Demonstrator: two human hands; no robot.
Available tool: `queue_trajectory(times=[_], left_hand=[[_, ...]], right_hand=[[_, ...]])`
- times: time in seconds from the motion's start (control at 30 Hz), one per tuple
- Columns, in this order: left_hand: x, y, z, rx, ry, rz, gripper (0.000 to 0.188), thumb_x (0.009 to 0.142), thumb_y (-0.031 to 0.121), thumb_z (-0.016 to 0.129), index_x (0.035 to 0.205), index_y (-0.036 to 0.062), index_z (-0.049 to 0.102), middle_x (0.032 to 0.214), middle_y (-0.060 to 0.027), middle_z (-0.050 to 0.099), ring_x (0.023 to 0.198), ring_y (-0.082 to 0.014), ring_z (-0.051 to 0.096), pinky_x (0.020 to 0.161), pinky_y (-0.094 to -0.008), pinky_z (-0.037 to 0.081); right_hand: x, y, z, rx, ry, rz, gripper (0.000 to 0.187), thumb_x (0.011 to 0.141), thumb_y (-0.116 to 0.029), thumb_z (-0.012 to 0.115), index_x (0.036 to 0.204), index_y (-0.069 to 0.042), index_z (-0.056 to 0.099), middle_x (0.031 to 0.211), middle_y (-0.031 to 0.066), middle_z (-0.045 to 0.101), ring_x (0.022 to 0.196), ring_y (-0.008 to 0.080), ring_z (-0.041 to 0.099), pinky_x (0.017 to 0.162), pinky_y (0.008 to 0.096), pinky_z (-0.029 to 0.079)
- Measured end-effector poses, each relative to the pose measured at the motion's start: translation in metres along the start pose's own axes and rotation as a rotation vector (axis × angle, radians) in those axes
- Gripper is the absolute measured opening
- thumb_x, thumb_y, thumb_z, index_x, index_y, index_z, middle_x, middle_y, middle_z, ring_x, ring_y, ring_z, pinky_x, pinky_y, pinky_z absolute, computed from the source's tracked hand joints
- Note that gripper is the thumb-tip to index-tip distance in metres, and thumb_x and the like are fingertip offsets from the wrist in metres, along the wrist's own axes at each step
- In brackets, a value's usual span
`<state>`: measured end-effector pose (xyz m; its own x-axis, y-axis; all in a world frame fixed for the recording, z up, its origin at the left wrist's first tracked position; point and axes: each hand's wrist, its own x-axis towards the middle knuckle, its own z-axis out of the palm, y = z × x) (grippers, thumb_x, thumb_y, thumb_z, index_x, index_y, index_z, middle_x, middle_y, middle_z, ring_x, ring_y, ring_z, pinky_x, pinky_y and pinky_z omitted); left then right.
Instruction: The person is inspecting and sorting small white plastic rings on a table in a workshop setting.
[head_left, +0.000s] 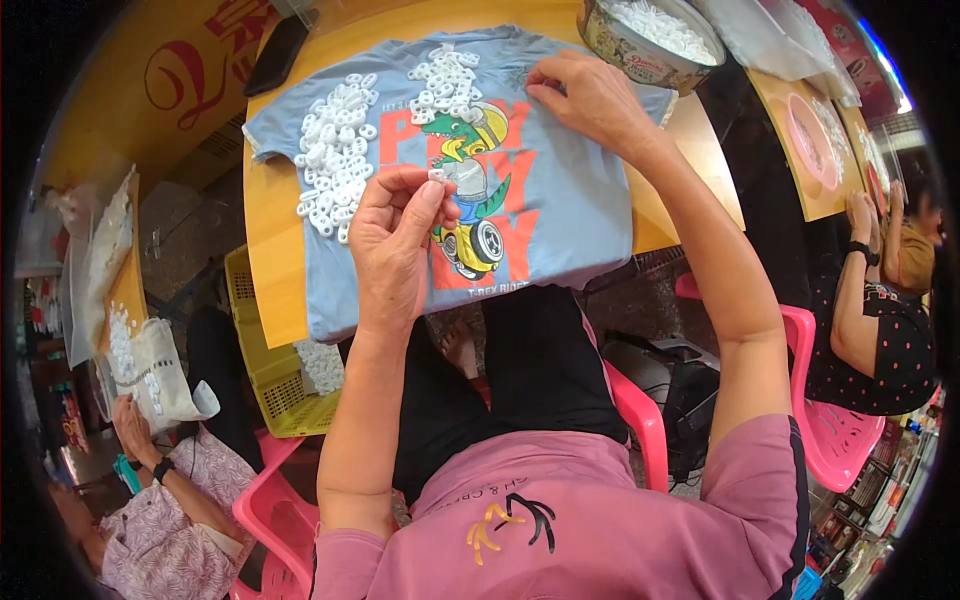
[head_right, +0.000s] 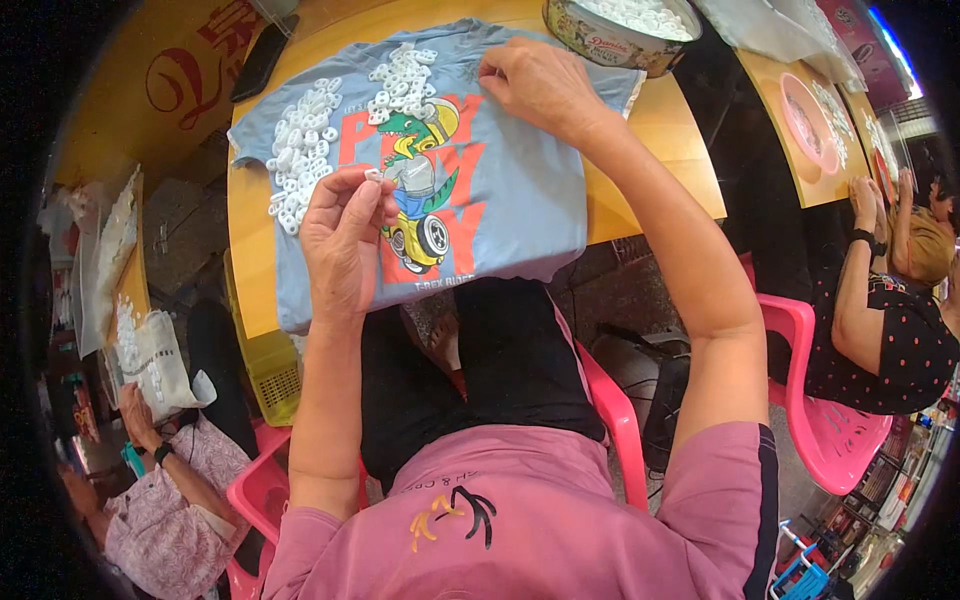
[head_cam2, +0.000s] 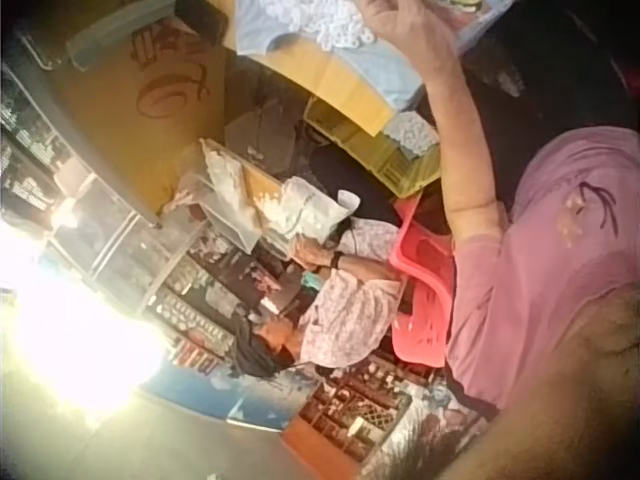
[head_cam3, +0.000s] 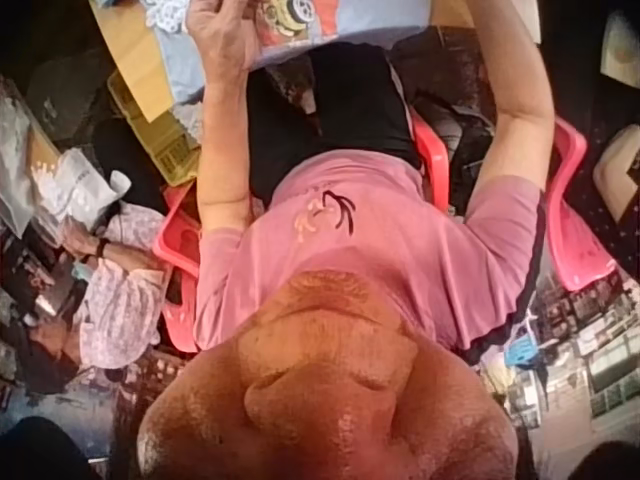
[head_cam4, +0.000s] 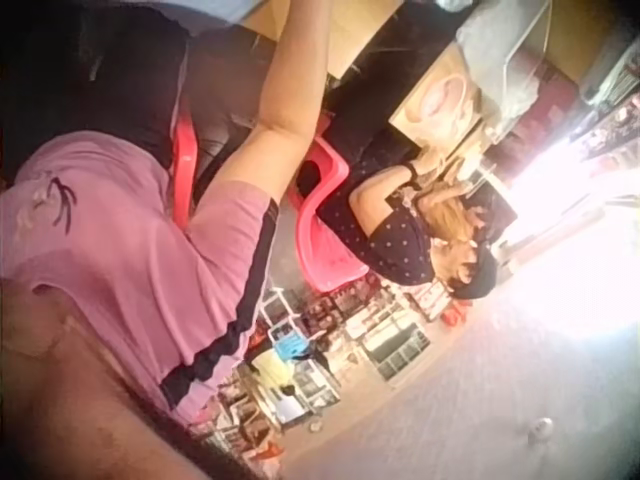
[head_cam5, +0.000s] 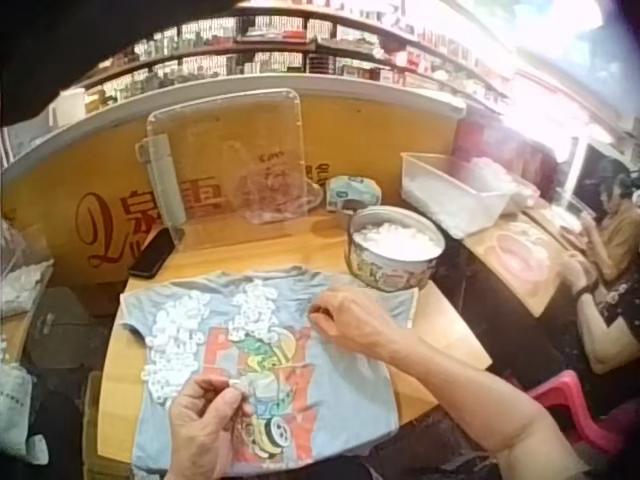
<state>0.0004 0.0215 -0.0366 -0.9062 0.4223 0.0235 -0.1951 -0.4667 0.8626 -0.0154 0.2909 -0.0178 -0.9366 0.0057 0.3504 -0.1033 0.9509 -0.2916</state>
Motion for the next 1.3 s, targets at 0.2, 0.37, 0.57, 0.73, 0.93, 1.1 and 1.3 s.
queue_trajectory(times=[0.2, 0.37, 0.57, 0.73, 0.93, 1.1, 1.3], left_hand=[[0.0, 0.0, -0.001, 0.006, 0.002, 0.006, 0.012, 0.092, 0.006, 0.062, 0.103, 0.0019, 0.058, 0.094, -0.0103, 0.066, 0.077, -0.0121, 0.062, 0.071, -0.0254, 0.05], [0.0, -0.001, -0.001, 0.026, -0.006, 0.012, 0.012, 0.092, 0.006, 0.063, 0.102, 0.002, 0.058, 0.093, -0.0097, 0.066, 0.077, -0.0118, 0.062, 0.071, -0.0252, 0.05], [0.0, 0.001, -0.001, 0.016, -0.014, 0.006, 0.011, 0.092, 0.006, 0.062, 0.101, 0.0016, 0.058, 0.093, -0.0096, 0.066, 0.076, -0.0118, 0.062, 0.071, -0.0253, 0.05], [0.001, 0.001, -0.002, -0.028, -0.025, -0.001, 0.011, 0.093, 0.007, 0.062, 0.101, 0.001, 0.058, 0.093, -0.0105, 0.066, 0.076, -0.0123, 0.061, 0.071, -0.0254, 0.05], [0.001, 0.001, -0.002, -0.076, -0.024, -0.003, 0.01, 0.092, 0.006, 0.063, 0.099, 0.0008, 0.058, 0.092, -0.0106, 0.066, 0.075, -0.0128, 0.061, 0.07, -0.0255, 0.049], [0.0, 0.001, -0.001, -0.059, -0.02, 0.013, 0.01, 0.092, 0.007, 0.063, 0.098, 0.0009, 0.058, 0.086, -0.0071, 0.063, 0.075, -0.0115, 0.059, 0.069, -0.0246, 0.047], [0.001, 0.001, -0.001, -0.045, -0.034, 0.018, 0.01, 0.092, 0.007, 0.064, 0.098, 0.0012, 0.058, 0.083, -0.0042, 0.061, 0.074, -0.0102, 0.057, 0.068, -0.0238, 0.046]], right_hand=[[0.001, -0.009, -0.011, -0.103, -0.105, 0.012, 0.018, 0.085, -0.023, 0.064, 0.091, -0.006, 0.067, 0.089, 0.0107, 0.065, 0.086, 0.0304, 0.063, 0.076, 0.0401, 0.049], [0.0, -0.008, -0.012, -0.066, -0.122, -0.046, 0.018, 0.084, -0.023, 0.064, 0.09, -0.006, 0.067, 0.09, 0.0102, 0.065, 0.088, 0.0295, 0.063, 0.078, 0.0394, 0.049], [0.007, -0.003, -0.009, -0.051, -0.132, -0.054, 0.017, 0.083, -0.02, 0.065, 0.091, -0.006, 0.067, 0.091, 0.0105, 0.065, 0.089, 0.0293, 0.063, 0.079, 0.0389, 0.049], [0.008, -0.001, -0.019, -0.02, -0.185, -0.195, 0.018, 0.084, -0.018, 0.064, 0.094, -0.003, 0.067, 0.089, 0.0115, 0.066, 0.085, 0.0288, 0.063, 0.077, 0.0377, 0.049], [0.006, 0.008, -0.026, 0.154, -0.202, 0.061, 0.021, 0.086, -0.015, 0.063, 0.1, -0.001, 0.067, 0.087, 0.013, 0.068, 0.081, 0.0266, 0.065, 0.073, 0.0354, 0.05], [0.002, 0.004, -0.024, 0.022, -0.193, -0.027, 0.021, 0.086, -0.018, 0.063, 0.099, -0.003, 0.067, 0.091, 0.0134, 0.068, 0.086, 0.0297, 0.065, 0.076, 0.0379, 0.049], [0.008, -0.002, -0.015, -0.139, -0.154, -0.023, 0.019, 0.086, -0.022, 0.061, 0.093, -0.006, 0.067, 0.092, 0.0118, 0.066, 0.089, 0.0329, 0.062, 0.078, 0.0425, 0.048]])
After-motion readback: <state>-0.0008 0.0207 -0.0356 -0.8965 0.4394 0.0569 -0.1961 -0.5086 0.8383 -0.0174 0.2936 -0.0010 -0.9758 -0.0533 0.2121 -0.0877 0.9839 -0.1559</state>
